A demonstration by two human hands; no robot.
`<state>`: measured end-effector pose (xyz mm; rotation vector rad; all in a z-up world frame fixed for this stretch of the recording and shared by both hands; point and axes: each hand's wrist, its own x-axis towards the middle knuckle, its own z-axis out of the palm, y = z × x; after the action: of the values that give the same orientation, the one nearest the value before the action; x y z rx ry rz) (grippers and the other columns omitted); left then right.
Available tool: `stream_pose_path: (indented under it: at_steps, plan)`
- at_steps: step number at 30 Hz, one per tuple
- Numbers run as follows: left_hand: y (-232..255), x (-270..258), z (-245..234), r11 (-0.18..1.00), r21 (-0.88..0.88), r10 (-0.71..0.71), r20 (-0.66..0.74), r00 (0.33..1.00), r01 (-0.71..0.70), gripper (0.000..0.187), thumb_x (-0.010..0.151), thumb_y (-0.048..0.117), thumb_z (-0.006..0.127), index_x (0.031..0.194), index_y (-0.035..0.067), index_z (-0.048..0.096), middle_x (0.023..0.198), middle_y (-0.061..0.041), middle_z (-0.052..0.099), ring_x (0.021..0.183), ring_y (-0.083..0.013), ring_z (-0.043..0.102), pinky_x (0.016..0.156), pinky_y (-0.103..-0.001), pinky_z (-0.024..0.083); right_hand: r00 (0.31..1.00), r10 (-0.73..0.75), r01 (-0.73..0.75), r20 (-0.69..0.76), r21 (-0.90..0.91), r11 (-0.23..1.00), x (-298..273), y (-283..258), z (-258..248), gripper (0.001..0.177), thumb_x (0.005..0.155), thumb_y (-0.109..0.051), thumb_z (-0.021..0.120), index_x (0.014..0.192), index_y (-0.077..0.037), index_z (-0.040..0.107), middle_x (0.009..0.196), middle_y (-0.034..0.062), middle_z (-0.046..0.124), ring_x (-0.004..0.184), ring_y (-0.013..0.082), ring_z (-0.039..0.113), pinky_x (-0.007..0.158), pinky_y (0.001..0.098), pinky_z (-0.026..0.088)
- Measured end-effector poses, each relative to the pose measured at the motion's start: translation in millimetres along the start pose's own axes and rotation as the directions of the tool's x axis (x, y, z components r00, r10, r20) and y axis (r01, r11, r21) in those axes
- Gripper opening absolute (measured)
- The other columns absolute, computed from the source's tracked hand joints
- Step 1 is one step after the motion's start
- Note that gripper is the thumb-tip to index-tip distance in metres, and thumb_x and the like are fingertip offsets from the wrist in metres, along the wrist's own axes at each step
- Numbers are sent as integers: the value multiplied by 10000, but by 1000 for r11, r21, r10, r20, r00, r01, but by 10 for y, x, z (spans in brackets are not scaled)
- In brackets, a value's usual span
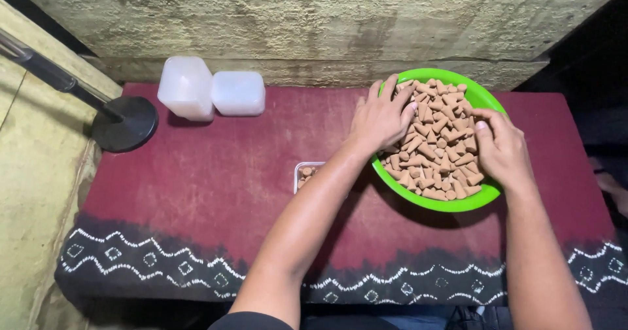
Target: Filling a small plastic container with incense cones from a larger bowl
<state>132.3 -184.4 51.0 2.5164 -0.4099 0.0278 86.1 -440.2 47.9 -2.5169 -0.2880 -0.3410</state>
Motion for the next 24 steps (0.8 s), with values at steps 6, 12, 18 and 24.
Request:
stream_pose_path:
  at_steps: [6, 12, 18, 24]
  plan:
    - [-10, 27, 21, 1000, 3, -3, 11, 1000, 3, 583, 1019, 450, 239, 1498, 204, 459, 1655, -144, 290, 1498, -397, 300, 1090, -700, 353, 997, -1, 3, -75, 17, 1000, -11, 249, 86, 328, 1087, -79, 440, 1306, -61, 684, 1238, 135, 664, 1153, 321, 615, 981, 465, 447]
    - [-57, 40, 44, 998, -62, 15, -40, 999, -18, 603, 994, 489, 261, 1440, 192, 537, 1622, -151, 347, 1457, -385, 352, 1041, -673, 404, 998, -55, 56, -18, 47, 997, -31, 246, 53, 320, 979, -56, 606, 1282, -87, 705, 1416, 134, 620, 1335, 294, 557, 1137, 430, 389]
    - [-63, 41, 10, 995, -91, 35, -29, 999, -37, 629, 988, 513, 248, 1445, 194, 539, 1630, -171, 335, 1462, -399, 345, 1061, -675, 379, 989, -88, 97, 116, -74, 993, -37, 349, 54, 403, 858, -290, 719, 1261, -271, 712, 1581, 58, 513, 1485, 357, 404, 1115, 685, 297]
    - [-43, 60, -9, 998, -57, 33, 1, 999, -33, 656, 983, 539, 233, 1469, 205, 518, 1645, -149, 308, 1473, -371, 329, 1072, -674, 365, 990, -128, 128, 57, -9, 992, -62, 288, 50, 190, 925, -241, 743, 1070, -118, 758, 1507, 116, 583, 1400, 330, 508, 1149, 531, 398]
